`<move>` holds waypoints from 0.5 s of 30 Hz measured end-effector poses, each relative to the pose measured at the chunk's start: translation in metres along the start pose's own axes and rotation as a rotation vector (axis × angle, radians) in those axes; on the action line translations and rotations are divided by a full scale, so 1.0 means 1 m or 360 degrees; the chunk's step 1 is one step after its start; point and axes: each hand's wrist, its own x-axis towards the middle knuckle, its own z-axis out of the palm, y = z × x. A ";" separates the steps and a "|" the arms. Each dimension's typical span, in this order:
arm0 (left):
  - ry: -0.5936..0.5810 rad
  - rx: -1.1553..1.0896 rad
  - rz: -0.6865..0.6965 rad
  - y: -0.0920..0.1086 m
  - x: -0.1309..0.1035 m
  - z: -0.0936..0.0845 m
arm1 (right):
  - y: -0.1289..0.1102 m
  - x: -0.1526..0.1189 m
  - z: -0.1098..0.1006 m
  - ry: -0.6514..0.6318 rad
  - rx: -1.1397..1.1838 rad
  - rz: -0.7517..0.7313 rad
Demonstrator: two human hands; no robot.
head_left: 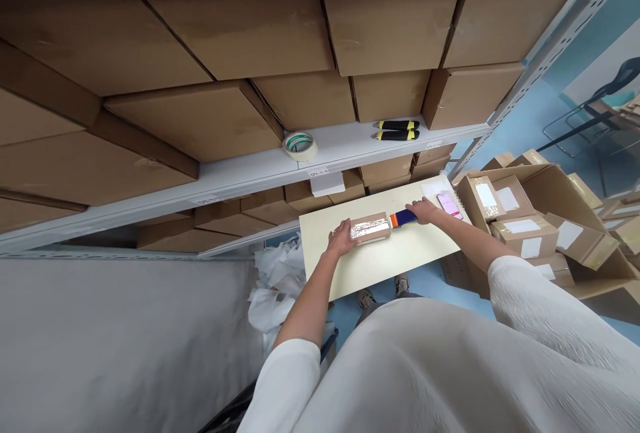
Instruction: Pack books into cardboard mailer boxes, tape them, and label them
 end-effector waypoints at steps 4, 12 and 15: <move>0.0024 -0.0060 0.0016 0.001 0.002 0.002 | -0.015 0.019 -0.009 -0.0005 -0.0023 0.0010; -0.0019 -0.0033 0.0002 0.002 0.002 0.001 | -0.016 0.037 -0.021 -0.0047 0.0039 0.0045; -0.0036 -0.0011 0.0010 0.003 0.002 0.000 | -0.021 0.039 -0.023 -0.0049 0.0032 0.0051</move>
